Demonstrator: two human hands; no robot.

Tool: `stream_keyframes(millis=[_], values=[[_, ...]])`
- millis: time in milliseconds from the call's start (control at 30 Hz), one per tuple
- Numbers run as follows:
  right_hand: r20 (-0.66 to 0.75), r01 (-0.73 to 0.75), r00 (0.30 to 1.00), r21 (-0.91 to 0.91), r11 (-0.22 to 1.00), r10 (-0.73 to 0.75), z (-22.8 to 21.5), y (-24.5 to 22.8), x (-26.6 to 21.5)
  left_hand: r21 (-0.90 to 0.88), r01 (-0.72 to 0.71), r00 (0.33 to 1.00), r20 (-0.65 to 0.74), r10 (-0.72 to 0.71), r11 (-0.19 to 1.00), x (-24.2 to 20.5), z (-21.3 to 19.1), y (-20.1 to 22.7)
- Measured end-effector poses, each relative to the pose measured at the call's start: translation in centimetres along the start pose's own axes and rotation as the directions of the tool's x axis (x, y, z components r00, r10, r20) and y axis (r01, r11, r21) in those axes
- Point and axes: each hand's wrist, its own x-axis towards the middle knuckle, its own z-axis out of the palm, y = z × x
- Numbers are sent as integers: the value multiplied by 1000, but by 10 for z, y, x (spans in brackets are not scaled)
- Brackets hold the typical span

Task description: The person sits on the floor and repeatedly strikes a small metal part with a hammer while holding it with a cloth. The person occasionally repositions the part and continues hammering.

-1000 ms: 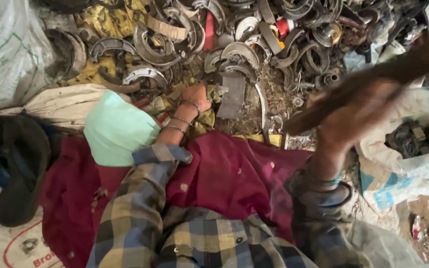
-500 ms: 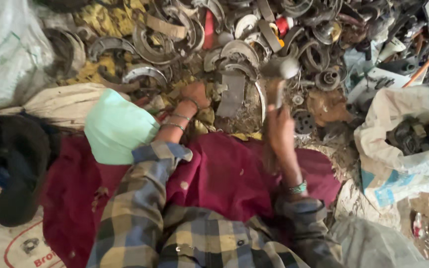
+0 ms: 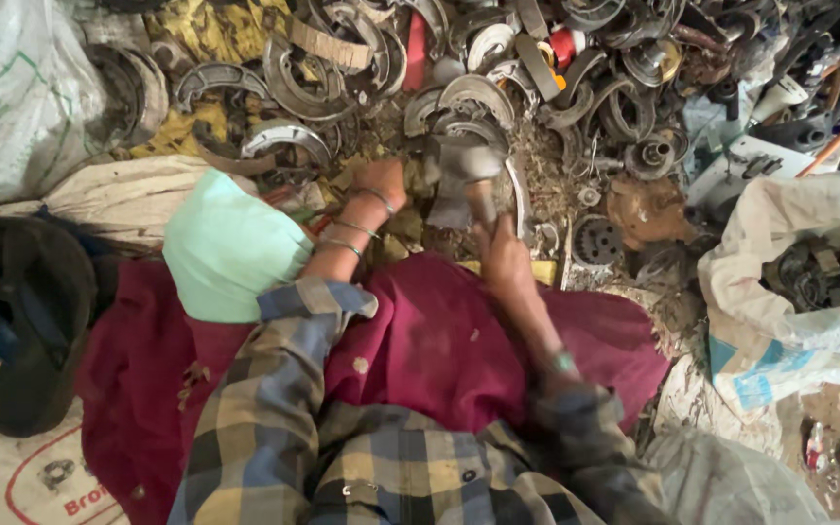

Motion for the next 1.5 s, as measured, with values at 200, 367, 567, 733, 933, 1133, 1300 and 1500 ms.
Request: stream_keyframes(millis=[200, 367, 567, 733, 933, 1133, 1300, 1500], values=[[-174, -15, 981, 396, 918, 91, -2, 29, -17, -59, -89, 995, 31, 91, 994, -7, -3, 6], [-180, -41, 947, 755, 654, 267, -71, 4, -5, -20, -24, 999, 24, 24, 1000, -5, -21, 6], [236, -369, 890, 876, 312, 389, -32, 26, -15, 2, -45, 995, 92, 45, 999, -6, -30, 8], [569, -670, 742, 659, 343, 356, 67, 69, -39, 111, -18, 979, 205, -5, 994, -15, -75, 15], [-38, -185, 976, 361, 914, 213, 47, 82, -65, 133, -278, 924, 309, 227, 951, -47, -130, 41], [-143, 166, 986, 742, 650, -89, -35, 0, -24, -44, -443, 718, 581, 383, 896, -77, -119, 51], [113, -172, 984, 809, 563, 138, -32, -9, -19, -351, -422, 688, 476, 548, 836, -73, -106, 37], [159, -214, 865, 975, 64, 475, -5, 99, -30, -477, -288, 674, 515, 530, 830, -74, -119, 29]])
